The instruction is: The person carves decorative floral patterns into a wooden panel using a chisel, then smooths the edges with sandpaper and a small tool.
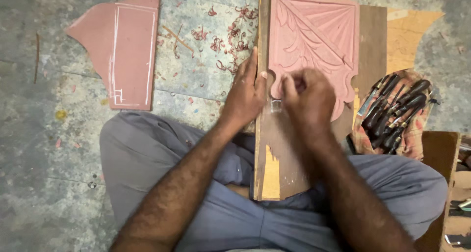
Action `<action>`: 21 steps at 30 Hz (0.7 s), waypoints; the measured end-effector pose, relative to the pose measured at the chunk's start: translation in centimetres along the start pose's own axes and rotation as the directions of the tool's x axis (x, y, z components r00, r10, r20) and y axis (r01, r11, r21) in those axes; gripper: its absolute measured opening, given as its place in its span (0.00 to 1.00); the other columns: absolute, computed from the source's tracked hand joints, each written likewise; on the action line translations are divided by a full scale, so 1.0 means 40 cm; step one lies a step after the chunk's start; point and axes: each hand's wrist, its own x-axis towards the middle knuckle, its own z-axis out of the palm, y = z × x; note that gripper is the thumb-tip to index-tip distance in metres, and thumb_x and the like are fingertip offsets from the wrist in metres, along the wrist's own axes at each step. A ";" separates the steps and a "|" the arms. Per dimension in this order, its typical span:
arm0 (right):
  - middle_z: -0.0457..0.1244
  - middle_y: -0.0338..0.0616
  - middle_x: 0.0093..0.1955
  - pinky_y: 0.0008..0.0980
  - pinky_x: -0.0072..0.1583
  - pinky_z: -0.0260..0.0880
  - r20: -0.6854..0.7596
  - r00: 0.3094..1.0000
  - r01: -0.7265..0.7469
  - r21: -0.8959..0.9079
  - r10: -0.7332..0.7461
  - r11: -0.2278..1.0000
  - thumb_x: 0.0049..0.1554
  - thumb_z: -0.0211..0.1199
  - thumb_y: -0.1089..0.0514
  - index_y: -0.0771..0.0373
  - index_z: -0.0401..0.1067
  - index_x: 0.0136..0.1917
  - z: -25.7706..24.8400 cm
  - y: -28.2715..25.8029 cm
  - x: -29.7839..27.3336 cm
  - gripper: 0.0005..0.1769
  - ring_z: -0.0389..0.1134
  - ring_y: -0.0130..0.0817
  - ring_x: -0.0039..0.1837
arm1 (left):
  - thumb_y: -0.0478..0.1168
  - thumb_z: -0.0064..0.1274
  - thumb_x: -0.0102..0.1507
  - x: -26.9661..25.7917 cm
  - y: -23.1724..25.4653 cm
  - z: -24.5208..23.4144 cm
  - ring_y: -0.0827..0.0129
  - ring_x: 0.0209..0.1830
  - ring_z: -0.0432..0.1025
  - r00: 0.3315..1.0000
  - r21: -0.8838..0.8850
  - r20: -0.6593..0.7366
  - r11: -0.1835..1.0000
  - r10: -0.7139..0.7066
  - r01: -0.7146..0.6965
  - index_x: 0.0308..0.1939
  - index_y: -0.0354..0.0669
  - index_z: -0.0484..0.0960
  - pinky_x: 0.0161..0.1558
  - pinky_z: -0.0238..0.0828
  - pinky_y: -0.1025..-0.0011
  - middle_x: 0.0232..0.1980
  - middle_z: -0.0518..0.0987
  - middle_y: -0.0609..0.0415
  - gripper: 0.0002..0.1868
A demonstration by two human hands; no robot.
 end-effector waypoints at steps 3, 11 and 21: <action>0.66 0.47 0.39 0.40 0.47 0.68 -0.068 0.998 0.011 -0.052 -0.014 0.999 0.57 0.71 0.59 0.63 0.76 0.40 0.010 -0.015 -0.011 0.07 0.68 0.41 0.43 | 0.44 0.38 0.71 -0.015 0.019 0.009 0.40 0.75 0.62 0.997 0.030 -0.074 0.999 0.012 -0.010 0.80 0.34 0.52 0.73 0.59 0.57 0.75 0.64 0.30 0.35; 0.66 0.49 0.41 0.45 0.55 0.64 -0.076 0.966 0.235 -0.124 -0.246 0.964 0.57 0.70 0.61 0.64 0.75 0.42 0.004 0.009 0.016 0.06 0.65 0.49 0.49 | 0.43 0.38 0.71 -0.013 0.018 0.012 0.39 0.74 0.61 0.990 0.042 -0.117 0.996 0.080 -0.076 0.78 0.29 0.55 0.73 0.59 0.56 0.73 0.65 0.28 0.33; 0.66 0.49 0.46 0.45 0.54 0.67 0.097 0.870 0.487 -0.022 -0.483 0.873 0.59 0.70 0.60 0.64 0.76 0.46 -0.009 0.027 0.115 0.06 0.65 0.50 0.52 | 0.43 0.37 0.73 -0.012 -0.001 0.014 0.37 0.75 0.60 0.988 0.054 -0.115 0.994 0.103 -0.098 0.78 0.30 0.55 0.74 0.57 0.54 0.74 0.64 0.27 0.32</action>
